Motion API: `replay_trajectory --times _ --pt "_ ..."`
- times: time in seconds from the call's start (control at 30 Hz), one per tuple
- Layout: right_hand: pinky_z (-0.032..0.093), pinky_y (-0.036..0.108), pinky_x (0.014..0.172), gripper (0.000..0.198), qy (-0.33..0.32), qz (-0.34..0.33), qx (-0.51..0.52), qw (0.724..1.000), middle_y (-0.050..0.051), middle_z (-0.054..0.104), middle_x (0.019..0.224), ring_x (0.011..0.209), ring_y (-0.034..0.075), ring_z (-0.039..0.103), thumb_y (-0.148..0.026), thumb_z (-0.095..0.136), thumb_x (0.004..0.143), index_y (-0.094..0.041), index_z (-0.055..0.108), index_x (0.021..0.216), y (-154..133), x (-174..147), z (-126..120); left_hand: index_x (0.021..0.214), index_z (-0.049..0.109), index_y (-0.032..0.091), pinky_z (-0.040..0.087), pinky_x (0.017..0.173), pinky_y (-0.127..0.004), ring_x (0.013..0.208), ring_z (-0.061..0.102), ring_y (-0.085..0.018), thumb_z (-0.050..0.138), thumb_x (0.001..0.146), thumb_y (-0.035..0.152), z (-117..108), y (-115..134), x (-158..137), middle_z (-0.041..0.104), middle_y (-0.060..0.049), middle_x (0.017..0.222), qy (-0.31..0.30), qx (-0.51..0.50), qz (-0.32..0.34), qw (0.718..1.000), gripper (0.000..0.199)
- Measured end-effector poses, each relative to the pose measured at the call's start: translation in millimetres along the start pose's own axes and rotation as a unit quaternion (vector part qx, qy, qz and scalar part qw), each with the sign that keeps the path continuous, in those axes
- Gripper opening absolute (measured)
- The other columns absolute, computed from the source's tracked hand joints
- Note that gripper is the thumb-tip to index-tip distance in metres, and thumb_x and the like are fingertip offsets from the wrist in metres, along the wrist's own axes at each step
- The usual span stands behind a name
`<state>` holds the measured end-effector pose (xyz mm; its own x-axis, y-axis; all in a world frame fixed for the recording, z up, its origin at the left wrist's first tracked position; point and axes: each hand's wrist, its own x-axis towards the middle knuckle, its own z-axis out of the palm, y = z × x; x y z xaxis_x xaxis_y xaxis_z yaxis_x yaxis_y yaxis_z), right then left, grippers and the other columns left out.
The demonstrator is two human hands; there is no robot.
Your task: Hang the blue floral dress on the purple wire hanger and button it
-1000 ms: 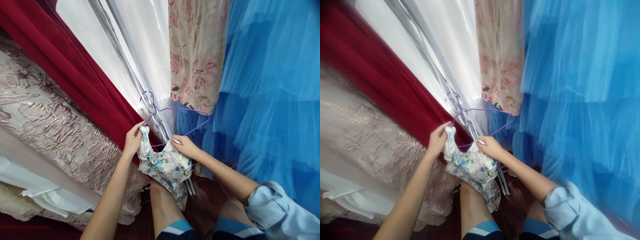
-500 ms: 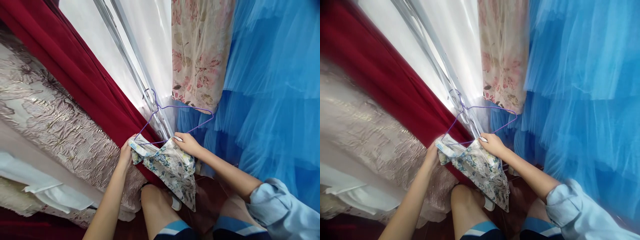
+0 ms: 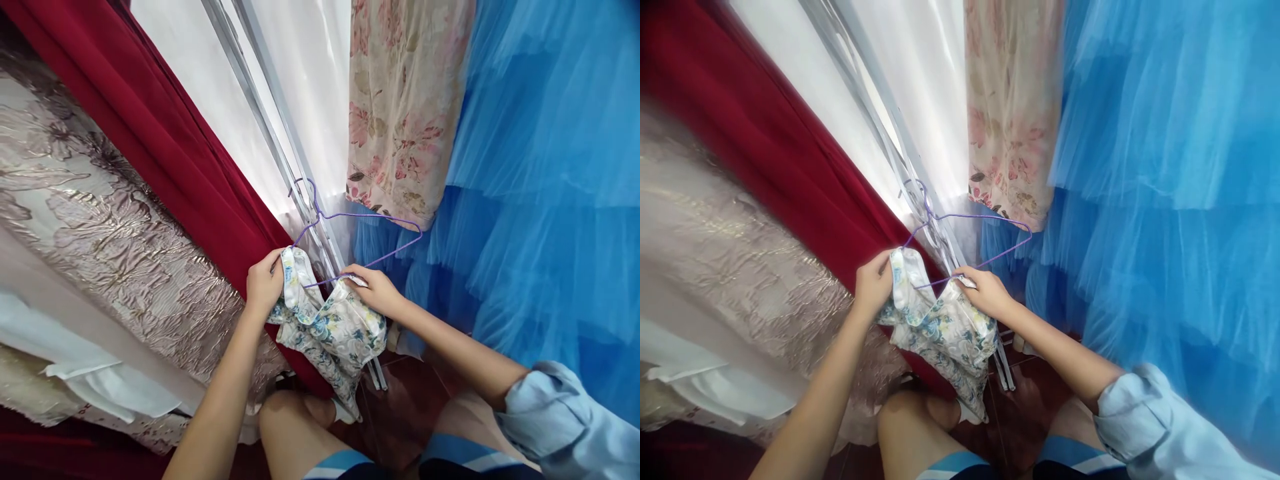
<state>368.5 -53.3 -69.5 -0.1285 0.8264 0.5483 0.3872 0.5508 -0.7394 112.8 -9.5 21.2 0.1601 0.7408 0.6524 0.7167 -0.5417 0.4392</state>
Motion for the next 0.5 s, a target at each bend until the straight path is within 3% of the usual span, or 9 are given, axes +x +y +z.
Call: replay_trajectory --times 0.1,0.23,0.33,0.43,0.5 --pt "0.041 0.027 0.065 0.044 0.133 -0.009 0.015 0.991 -0.001 0.059 0.082 0.067 0.016 0.054 -0.023 0.059 0.082 -0.026 0.059 0.126 -4 -11 -25 0.112 0.074 0.020 0.049 0.077 -0.026 0.088 0.070 -0.021 0.052 0.093 0.033 1 -3 -1 0.076 -0.005 0.099 0.029 0.050 0.006 0.998 0.032" --pt "0.039 0.027 0.058 0.052 0.255 -0.021 0.007 0.967 -0.003 0.051 0.075 0.061 0.015 0.047 -0.014 0.056 0.072 -0.022 0.057 0.123 -1 -15 -77 0.102 0.076 0.017 0.047 0.070 -0.024 0.077 0.068 -0.019 0.053 0.091 0.034 -1 -8 1 0.075 -0.004 0.086 0.039 0.073 0.017 0.996 0.030" --pt "0.044 0.030 0.067 0.052 0.321 -0.001 -0.079 0.944 -0.002 0.053 0.074 0.066 0.018 0.050 -0.015 0.054 0.074 -0.022 0.059 0.125 5 2 -117 0.100 0.077 0.016 0.046 0.068 -0.023 0.072 0.067 -0.017 0.055 0.090 0.035 -2 -10 2 0.074 -0.003 0.082 0.039 0.053 0.027 0.997 0.030" --pt "0.047 0.033 0.081 0.025 0.263 0.012 -0.107 0.959 0.003 0.063 0.086 0.085 0.022 0.058 -0.019 0.055 0.073 -0.020 0.071 0.094 13 29 -144 0.098 0.077 0.015 0.045 0.068 -0.023 0.072 0.066 -0.016 0.056 0.089 0.034 -2 -10 2 0.074 -0.002 0.082 0.036 0.025 0.031 0.999 0.030" --pt "0.049 0.032 0.076 0.013 0.182 0.082 -0.025 0.980 0.002 0.064 0.074 0.076 0.021 0.060 -0.022 0.055 0.073 -0.018 0.067 0.071 17 46 -152 0.098 0.077 0.015 0.046 0.069 -0.023 0.074 0.066 -0.017 0.057 0.089 0.035 -1 -12 2 0.074 -0.002 0.083 0.032 0.008 0.022 0.999 0.030"
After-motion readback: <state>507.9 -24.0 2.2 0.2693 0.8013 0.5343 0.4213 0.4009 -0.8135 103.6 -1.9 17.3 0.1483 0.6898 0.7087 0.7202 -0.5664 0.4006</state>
